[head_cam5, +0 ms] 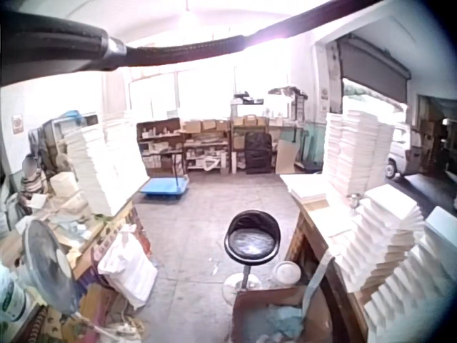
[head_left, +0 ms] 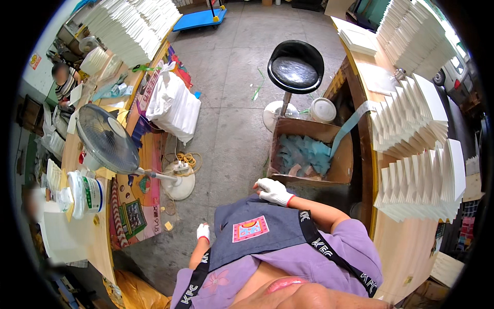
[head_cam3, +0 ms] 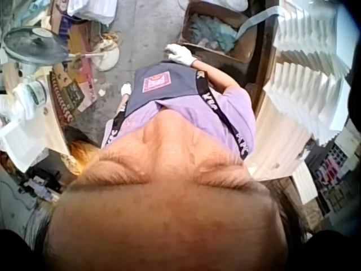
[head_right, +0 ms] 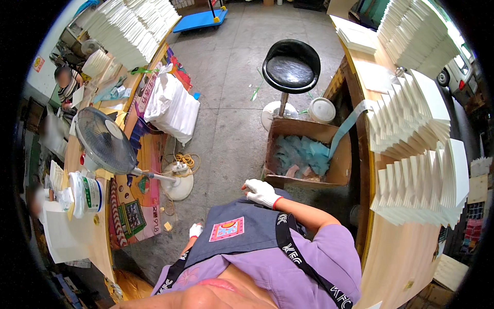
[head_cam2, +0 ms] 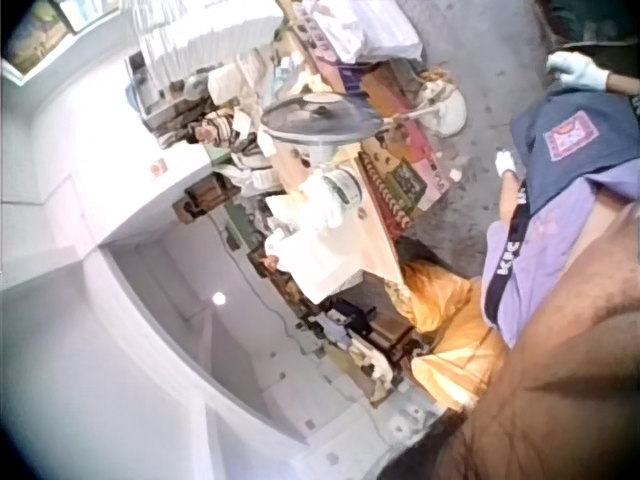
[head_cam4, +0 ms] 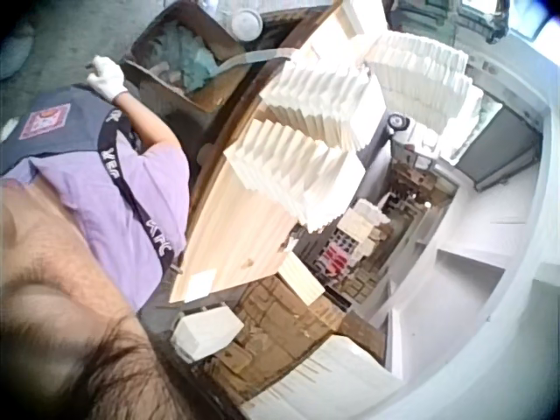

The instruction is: The person repeatedly picks up white rectangular boards and places them into clear plastic sleeves. They then apply a label to the sleeve and place the packaged item on a stack. The process is repeated for multiple items.

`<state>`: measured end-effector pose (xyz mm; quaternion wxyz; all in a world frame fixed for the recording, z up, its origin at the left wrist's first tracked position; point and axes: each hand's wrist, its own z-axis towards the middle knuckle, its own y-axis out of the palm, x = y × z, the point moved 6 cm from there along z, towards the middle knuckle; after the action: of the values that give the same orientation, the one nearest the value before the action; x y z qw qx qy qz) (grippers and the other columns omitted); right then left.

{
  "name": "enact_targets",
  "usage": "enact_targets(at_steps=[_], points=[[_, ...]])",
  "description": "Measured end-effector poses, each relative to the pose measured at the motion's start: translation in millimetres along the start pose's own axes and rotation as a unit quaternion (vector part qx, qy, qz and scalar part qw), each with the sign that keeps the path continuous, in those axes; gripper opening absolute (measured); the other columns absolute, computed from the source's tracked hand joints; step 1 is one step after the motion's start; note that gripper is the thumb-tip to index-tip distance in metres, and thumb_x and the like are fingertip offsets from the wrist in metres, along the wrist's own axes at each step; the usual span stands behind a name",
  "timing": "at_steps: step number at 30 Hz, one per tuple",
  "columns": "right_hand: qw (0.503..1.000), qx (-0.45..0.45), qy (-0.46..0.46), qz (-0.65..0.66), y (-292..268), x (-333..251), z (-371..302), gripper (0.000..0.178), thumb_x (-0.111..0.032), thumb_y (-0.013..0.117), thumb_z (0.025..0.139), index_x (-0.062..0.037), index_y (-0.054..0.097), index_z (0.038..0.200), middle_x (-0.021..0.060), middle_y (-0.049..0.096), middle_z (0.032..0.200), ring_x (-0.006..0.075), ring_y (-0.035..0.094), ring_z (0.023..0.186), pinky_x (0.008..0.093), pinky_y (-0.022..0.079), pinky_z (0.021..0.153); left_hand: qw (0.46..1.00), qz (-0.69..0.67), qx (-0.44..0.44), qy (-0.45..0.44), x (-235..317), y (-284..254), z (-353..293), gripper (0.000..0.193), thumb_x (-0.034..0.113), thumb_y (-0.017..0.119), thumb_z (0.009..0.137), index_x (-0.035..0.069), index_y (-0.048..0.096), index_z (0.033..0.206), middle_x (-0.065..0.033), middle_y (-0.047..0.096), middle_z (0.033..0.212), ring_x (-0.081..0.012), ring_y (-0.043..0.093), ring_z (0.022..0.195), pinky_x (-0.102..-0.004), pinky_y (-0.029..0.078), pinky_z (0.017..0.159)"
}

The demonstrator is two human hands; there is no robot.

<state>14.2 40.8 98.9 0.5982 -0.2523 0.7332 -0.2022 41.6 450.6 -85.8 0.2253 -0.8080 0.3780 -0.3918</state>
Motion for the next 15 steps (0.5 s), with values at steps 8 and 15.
enact_targets(at_steps=[8,15], points=[[0.998,-0.007,0.044,-0.04,-19.1,30.8,79.4,0.027,-0.024,0.055,0.074,-0.011,0.058,0.098,0.0154,0.06,0.097,0.0324,0.057,0.093,0.0409,0.045,0.078,0.988,-0.13,-0.042,-0.074,-35.3,36.7,95.5,0.035,0.021,0.053,0.078,0.006,0.059,0.109,-0.0158,0.064,0.099,-0.0261,0.061,0.089,-0.0336,0.047,0.076],[0.993,0.038,0.108,-0.042,-69.9,75.1,198.4,0.026,-0.025,0.056,0.075,-0.0116,0.058,0.097,0.0147,0.06,0.094,0.0325,0.057,0.09,0.0411,0.045,0.076,0.997,0.011,-0.081,-0.015,44.2,26.9,254.8,0.04,0.033,0.053,0.077,0.005,0.062,0.104,-0.0211,0.06,0.106,-0.0346,0.057,0.101,-0.0398,0.045,0.086]])
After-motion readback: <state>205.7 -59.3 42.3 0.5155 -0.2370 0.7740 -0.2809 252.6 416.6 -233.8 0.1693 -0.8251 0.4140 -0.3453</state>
